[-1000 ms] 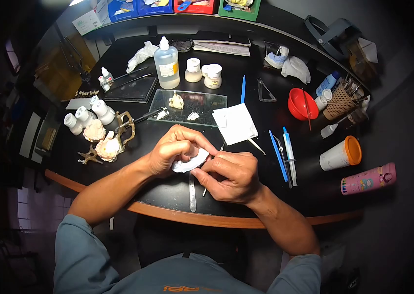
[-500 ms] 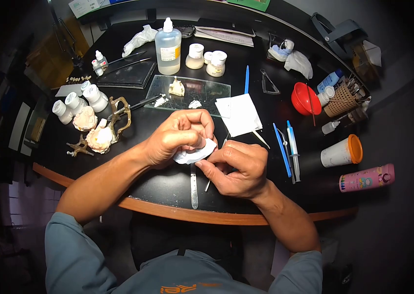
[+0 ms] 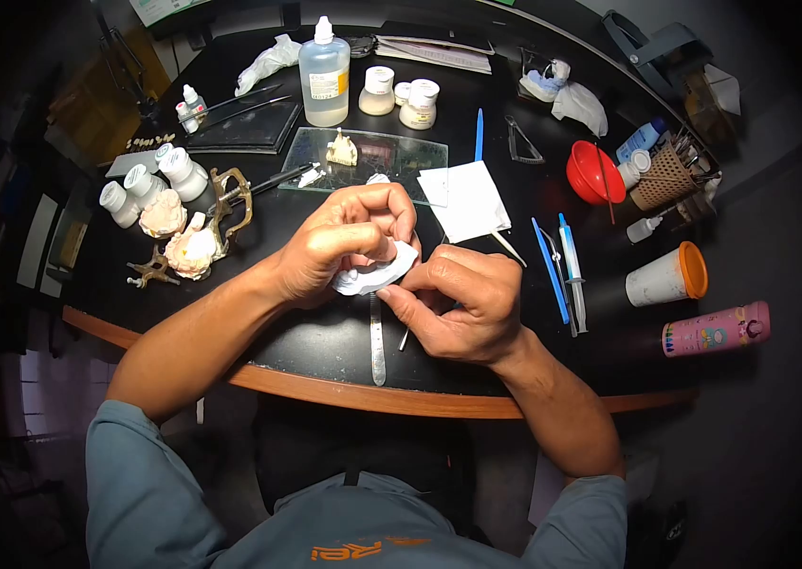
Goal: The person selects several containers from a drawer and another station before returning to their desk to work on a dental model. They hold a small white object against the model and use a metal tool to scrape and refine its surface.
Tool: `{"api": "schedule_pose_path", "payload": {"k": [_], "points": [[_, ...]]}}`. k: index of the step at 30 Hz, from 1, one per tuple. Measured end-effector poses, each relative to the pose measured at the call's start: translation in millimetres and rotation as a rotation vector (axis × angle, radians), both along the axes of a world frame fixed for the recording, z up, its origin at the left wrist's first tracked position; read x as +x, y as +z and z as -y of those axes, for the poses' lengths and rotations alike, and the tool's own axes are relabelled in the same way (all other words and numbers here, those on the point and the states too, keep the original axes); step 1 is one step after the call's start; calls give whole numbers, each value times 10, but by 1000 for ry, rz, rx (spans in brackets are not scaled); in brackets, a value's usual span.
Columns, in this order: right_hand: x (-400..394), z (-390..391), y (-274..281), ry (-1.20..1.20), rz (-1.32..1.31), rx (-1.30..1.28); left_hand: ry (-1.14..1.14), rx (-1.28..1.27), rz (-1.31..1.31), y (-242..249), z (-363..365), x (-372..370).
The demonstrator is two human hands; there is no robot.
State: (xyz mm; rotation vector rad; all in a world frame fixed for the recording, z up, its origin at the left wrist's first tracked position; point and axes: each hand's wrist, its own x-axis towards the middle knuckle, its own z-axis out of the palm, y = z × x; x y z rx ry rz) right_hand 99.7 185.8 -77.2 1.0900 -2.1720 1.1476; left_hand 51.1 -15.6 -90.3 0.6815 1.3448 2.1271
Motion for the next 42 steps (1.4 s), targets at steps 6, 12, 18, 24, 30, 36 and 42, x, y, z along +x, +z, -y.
{"api": "schedule_pose_path", "payload": {"k": [6, 12, 18, 24, 30, 36, 42], "points": [[0, 3, 5, -2, 10, 14, -13, 29, -32, 4, -3, 8], [-6, -3, -31, -5, 11, 28, 4, 9, -79, 10, 2, -2], [3, 12, -4, -7, 35, 22, 64, 1, -105, 65, 8, 37], [0, 13, -5, 6, 44, 26, 96, -69, -109, 75, 10, 17], [0, 1, 3, 11, 35, 23, 51, -98, -70, 23, 25, -29], [6, 7, -11, 18, 38, 16, 14, -80, 9, 45, 16, -3], [12, 17, -2, 32, 15, -6, -64, -17, 102, -24, 31, -52]]}}
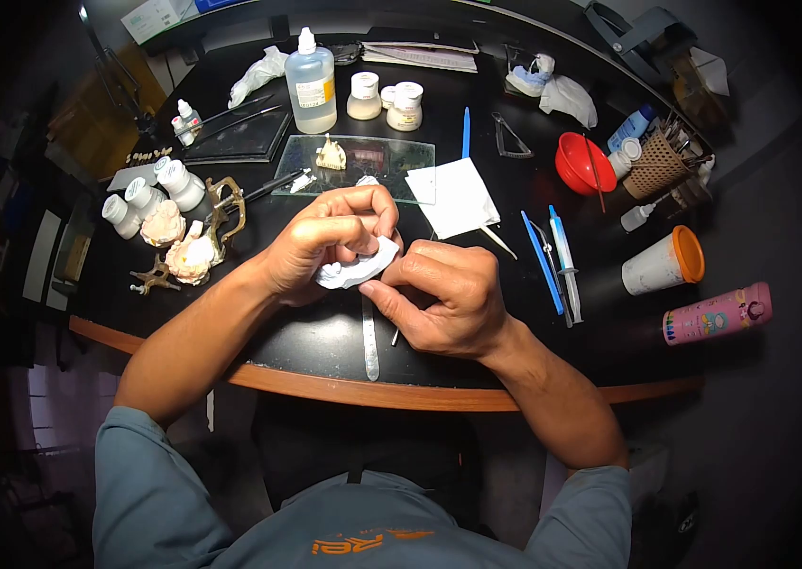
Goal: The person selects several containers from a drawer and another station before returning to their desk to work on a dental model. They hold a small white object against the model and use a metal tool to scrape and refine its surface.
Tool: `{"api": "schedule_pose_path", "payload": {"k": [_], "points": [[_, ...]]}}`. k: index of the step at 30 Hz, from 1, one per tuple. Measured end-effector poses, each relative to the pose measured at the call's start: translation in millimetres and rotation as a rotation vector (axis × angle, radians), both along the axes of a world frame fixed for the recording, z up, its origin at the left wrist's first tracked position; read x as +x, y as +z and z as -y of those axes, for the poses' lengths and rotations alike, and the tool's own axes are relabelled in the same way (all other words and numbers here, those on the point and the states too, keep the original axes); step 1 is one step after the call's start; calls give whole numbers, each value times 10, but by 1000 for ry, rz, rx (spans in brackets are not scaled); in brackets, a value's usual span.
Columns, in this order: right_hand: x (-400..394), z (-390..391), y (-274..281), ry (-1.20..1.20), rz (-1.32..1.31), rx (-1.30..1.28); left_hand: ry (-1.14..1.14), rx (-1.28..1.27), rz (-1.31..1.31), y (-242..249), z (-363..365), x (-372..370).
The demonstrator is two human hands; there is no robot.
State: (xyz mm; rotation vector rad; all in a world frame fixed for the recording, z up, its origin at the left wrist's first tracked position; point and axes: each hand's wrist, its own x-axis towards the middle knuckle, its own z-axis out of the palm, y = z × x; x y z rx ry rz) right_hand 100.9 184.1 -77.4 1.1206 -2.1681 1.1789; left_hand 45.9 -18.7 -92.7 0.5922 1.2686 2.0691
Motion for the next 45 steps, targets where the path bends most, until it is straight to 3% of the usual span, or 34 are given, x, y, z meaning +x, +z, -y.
{"api": "schedule_pose_path", "payload": {"k": [5, 11, 14, 17, 28, 38, 41, 45], "points": [[3, -5, 15, 20, -20, 4, -9, -13, 16, -9, 28, -20], [-55, -112, 53, -38, 230, -2, 189, 59, -4, 201, 141, -53], [-63, -91, 11, 26, 213, 184, 303, 137, 46, 207, 157, -61], [-22, -59, -70, 51, 275, 373, 256, 133, 20, 169, 165, -80], [-5, -183, 96, -19, 276, 477, 283, -21, -49, 145, 70, -38], [-2, -126, 36, -5, 210, 418, 313, -71, -180, 59, 70, -71], [2, -76, 60, -83, 204, 224, 352, -144, -282, 57, 66, -69], [-49, -66, 66, -134, 0, 43, 391, -270, -380, 117, 58, 4]]}}
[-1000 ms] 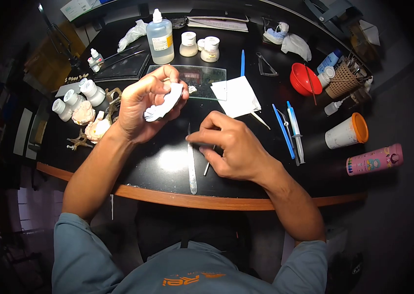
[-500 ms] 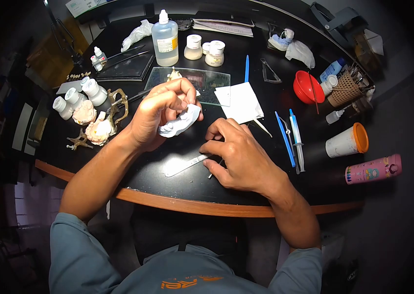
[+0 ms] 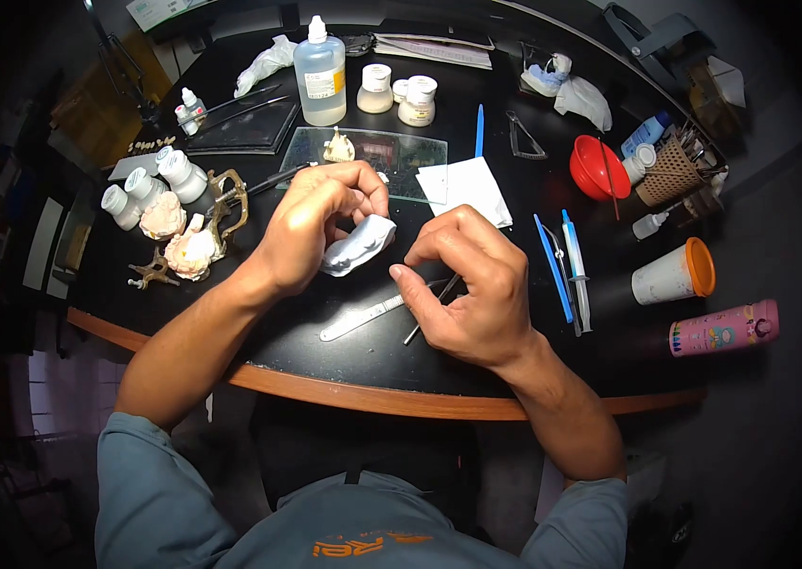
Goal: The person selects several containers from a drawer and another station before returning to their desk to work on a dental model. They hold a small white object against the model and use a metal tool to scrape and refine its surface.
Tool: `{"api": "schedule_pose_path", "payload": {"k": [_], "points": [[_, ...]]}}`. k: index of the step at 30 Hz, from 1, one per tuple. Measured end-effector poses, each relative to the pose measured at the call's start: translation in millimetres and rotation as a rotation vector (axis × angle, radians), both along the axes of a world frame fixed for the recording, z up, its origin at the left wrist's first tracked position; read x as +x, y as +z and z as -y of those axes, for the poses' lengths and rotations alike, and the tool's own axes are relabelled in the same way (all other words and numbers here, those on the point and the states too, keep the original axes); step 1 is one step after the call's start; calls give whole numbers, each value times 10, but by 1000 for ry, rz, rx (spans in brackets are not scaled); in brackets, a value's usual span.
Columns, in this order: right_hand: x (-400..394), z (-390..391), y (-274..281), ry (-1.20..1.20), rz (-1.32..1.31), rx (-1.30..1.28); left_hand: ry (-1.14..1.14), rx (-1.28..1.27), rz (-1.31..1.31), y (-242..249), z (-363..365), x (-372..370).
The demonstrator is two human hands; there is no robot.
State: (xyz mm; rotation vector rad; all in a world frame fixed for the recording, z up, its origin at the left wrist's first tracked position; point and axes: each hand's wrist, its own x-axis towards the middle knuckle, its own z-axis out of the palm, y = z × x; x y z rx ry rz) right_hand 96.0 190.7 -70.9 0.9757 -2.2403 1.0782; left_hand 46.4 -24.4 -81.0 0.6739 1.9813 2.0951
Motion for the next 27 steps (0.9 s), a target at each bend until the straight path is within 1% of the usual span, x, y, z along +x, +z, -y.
{"api": "schedule_pose_path", "payload": {"k": [2, 4, 8, 13, 16, 17, 24, 27], "points": [[13, 27, 11, -8, 2, -33, 78, -73, -91, 34, -39, 63], [35, 38, -3, -27, 41, -63, 90, -137, -116, 32, -38, 105], [38, 68, -77, -51, 164, -138, 100, -137, -182, 45, -65, 163], [43, 56, -77, -41, 234, -148, 109, -115, -239, 71, -75, 202], [50, 62, -99, -33, 233, -169, 84, -86, -189, 65, -72, 193], [48, 62, -103, -30, 223, -177, 59, -56, -104, 44, -75, 178], [19, 23, -53, 17, 110, -123, -155, 66, 157, 63, -43, 103], [32, 21, -55, 42, 84, -116, -197, 113, 192, 33, -33, 87]]}}
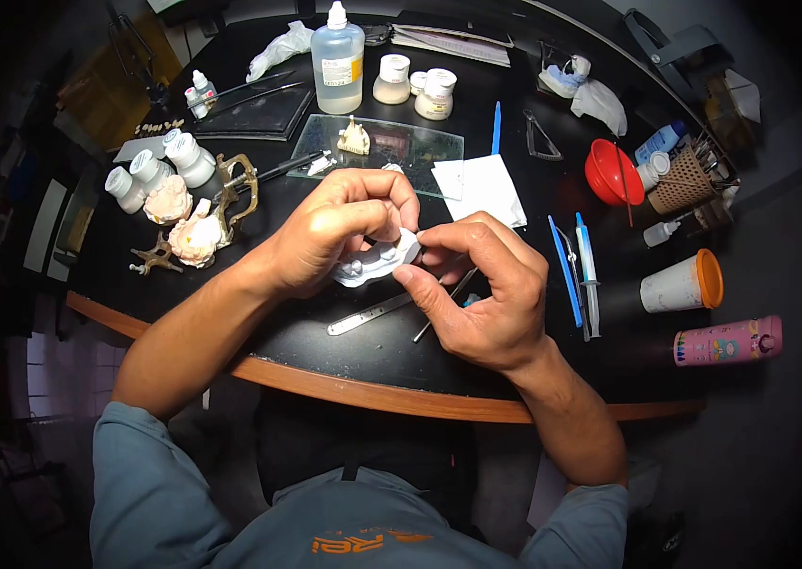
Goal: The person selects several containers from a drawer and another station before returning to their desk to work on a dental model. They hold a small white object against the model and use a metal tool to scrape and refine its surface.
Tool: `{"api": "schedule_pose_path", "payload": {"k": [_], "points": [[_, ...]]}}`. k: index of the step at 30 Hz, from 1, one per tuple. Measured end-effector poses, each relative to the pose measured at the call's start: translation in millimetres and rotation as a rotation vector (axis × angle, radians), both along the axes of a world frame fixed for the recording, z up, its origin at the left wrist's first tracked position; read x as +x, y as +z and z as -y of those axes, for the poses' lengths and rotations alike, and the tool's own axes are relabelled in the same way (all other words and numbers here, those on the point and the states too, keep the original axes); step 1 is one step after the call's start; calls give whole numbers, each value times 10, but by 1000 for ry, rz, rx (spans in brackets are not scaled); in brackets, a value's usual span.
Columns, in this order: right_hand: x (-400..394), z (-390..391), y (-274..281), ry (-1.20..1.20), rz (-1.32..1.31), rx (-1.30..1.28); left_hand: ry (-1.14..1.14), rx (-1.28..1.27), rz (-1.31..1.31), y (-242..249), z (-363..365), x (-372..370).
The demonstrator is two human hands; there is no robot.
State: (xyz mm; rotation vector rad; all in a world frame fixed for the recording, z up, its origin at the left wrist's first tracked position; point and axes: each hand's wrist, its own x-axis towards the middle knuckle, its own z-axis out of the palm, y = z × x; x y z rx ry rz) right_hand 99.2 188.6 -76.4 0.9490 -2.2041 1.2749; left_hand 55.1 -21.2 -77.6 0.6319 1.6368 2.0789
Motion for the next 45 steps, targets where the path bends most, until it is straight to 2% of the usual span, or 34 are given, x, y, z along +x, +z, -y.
{"api": "schedule_pose_path", "payload": {"k": [11, 24, 36, 41, 45], "points": [[7, 3, 24, 22, -46, 14, -75, 61, 17, 36, 1, 27], [3, -14, 20, 19, -53, 13, -63, -8, 12, 80, 22, 18], [10, -18, 72, -2, -73, 23, -97, 36, 58, 62, 32, 4], [-43, -39, 97, -95, -89, -11, -7, 41, 74, 41, 32, -56], [-31, -66, 75, -116, 77, -125, 100, 60, 57, 60, -4, 1]]}}
